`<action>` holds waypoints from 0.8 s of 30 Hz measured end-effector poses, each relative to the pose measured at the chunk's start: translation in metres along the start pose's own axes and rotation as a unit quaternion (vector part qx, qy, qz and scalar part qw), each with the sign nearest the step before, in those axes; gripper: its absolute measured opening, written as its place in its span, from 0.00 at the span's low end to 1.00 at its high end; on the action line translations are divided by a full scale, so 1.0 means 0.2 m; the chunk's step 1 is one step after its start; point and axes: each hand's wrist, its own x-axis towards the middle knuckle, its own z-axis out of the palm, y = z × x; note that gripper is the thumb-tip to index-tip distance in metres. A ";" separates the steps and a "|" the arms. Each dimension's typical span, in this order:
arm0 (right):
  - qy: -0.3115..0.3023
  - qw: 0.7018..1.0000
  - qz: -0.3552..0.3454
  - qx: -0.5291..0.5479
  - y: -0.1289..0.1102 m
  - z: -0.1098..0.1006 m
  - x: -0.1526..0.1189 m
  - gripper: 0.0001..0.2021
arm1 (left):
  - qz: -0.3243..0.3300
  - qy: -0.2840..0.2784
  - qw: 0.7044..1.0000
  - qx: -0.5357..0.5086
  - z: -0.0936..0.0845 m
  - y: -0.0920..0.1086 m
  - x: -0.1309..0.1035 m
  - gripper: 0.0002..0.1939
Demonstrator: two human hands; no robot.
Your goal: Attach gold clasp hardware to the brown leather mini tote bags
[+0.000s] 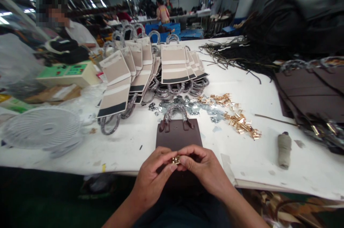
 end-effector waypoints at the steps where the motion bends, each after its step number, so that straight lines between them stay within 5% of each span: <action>1: -0.006 1.000 0.002 -0.008 0.00 0.00 0.00 0.16 | 0.008 0.004 1.000 0.006 0.00 0.00 0.00 0.13; 14: 0.016 0.973 -0.125 -0.192 0.02 0.06 0.00 0.16 | 0.062 0.043 0.995 0.059 0.02 0.01 -0.02 0.10; 24: 0.020 0.997 -0.075 -0.009 0.10 0.07 0.05 0.16 | -0.061 0.045 0.994 -0.080 0.03 -0.03 0.04 0.11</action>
